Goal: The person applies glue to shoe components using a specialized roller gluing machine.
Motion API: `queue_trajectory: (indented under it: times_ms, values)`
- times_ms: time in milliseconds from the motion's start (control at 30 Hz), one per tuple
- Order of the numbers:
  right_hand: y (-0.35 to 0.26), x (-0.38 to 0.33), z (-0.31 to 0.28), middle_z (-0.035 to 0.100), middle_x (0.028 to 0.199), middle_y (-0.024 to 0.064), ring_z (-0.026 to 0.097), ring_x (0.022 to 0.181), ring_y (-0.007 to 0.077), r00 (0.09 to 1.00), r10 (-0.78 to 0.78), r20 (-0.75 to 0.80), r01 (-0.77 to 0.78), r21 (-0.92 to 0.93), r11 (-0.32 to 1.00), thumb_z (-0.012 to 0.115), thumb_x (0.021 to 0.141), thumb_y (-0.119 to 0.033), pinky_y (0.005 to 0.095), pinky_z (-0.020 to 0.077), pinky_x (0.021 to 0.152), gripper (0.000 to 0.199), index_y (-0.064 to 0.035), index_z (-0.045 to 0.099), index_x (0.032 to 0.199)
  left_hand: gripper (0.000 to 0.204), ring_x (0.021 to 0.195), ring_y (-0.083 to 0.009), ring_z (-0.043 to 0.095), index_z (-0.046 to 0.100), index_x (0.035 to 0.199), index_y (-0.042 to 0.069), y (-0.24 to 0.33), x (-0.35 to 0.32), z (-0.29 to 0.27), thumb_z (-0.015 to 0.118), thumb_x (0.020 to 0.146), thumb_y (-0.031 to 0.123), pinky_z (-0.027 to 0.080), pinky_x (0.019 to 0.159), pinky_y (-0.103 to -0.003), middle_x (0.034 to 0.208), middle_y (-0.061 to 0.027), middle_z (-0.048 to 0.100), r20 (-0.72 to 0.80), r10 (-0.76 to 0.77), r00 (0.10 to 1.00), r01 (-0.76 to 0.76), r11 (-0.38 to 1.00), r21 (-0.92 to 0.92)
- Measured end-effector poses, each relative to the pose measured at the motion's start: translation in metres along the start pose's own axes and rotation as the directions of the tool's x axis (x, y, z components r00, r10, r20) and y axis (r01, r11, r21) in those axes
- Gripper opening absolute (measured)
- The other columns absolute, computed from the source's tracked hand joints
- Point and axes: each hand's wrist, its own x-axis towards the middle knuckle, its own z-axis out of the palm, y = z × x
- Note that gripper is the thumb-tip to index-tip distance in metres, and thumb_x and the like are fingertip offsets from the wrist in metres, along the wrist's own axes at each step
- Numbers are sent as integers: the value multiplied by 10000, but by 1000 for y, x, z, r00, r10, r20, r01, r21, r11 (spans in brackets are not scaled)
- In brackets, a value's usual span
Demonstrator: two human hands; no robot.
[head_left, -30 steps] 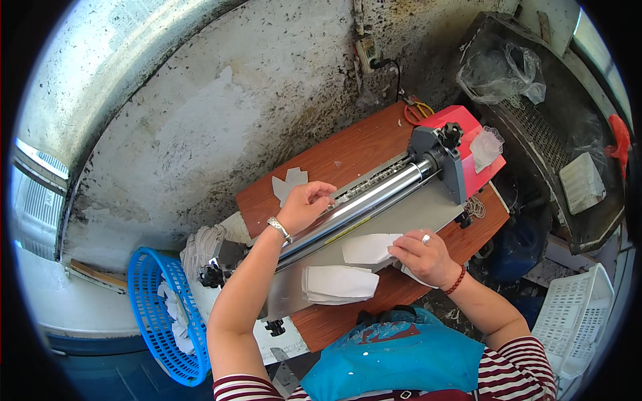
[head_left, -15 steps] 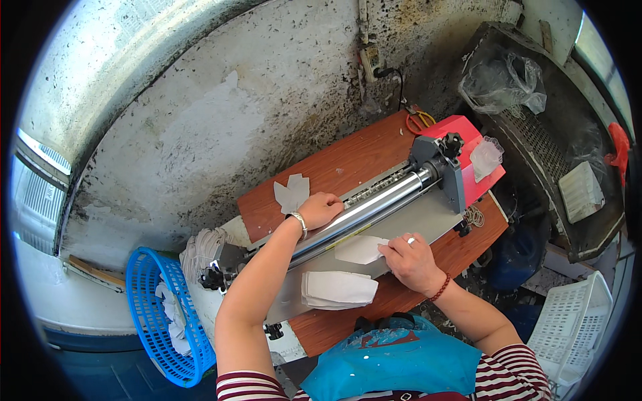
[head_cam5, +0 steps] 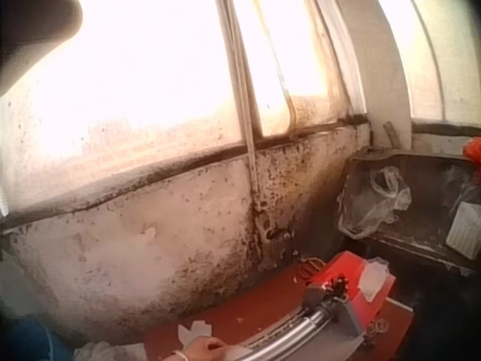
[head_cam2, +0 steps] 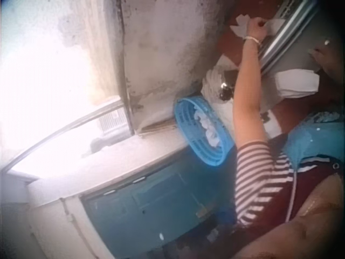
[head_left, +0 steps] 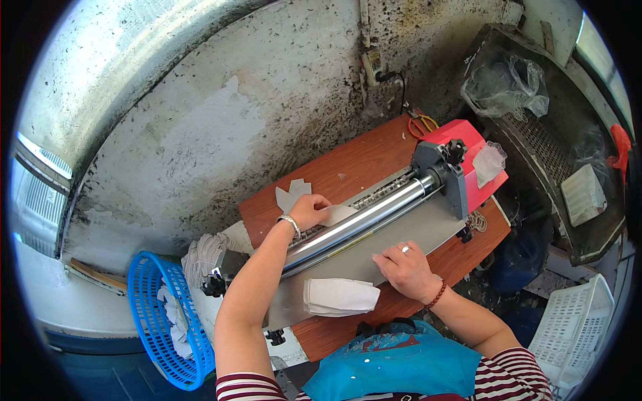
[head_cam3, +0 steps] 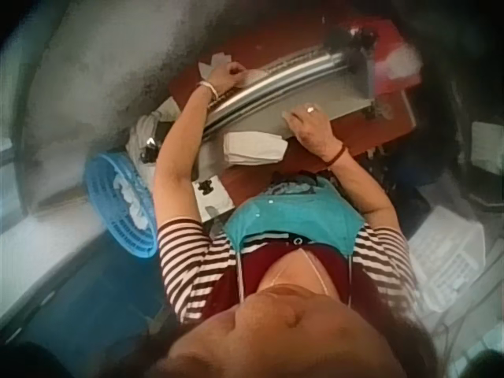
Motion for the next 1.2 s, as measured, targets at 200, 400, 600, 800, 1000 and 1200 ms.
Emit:
queue_trajectory:
  times_ms: [200,400,600,800,1000,1200]
  values:
    - [-2,-2,-6,567,834,27,543,705,210,998,61,-31,-56,133,990,700,689,-44,338,415,655,256,-107,646,930,147,632,-91,566,660,888,24,-14,10,-30,653,770,111,471,571,-270,775,-15,658,-293,-44,955,8,993,-120]
    - [-3,-5,-6,560,835,21,538,714,205,997,76,-34,-70,152,986,697,690,-44,339,405,659,238,-105,651,915,101,770,-272,634,631,807,55,-35,10,-58,641,738,129,502,697,-373,864,-126,661,-680,-100,726,224,970,97]
    - [-6,2,-5,551,830,14,529,715,190,997,82,-15,-79,154,985,695,702,-63,338,388,670,233,-106,653,927,270,1000,-263,615,635,1031,54,-101,20,-37,629,764,90,489,843,-367,1072,-125,647,-360,-182,915,354,788,503]
    - [-1,4,-3,561,844,13,534,721,185,996,92,18,-94,172,981,701,698,-68,332,388,673,236,-108,657,926,371,1046,-260,605,622,1168,62,-106,40,-41,576,801,40,468,914,-332,1142,-122,636,47,-407,912,359,848,390]
    - [-11,11,-5,577,908,32,562,786,210,994,88,64,-106,386,917,720,713,-132,343,409,730,263,-95,641,961,294,951,-246,631,661,1073,30,-90,29,-56,537,807,37,478,853,-335,1052,-139,662,-248,-319,915,372,905,209]
    - [-31,18,-10,560,964,55,554,881,237,979,-45,197,-42,417,908,717,744,-220,370,409,790,312,-84,608,1004,257,922,-246,640,670,1027,17,-66,12,-66,553,802,64,486,833,-335,989,-157,671,-398,-314,862,374,924,80]
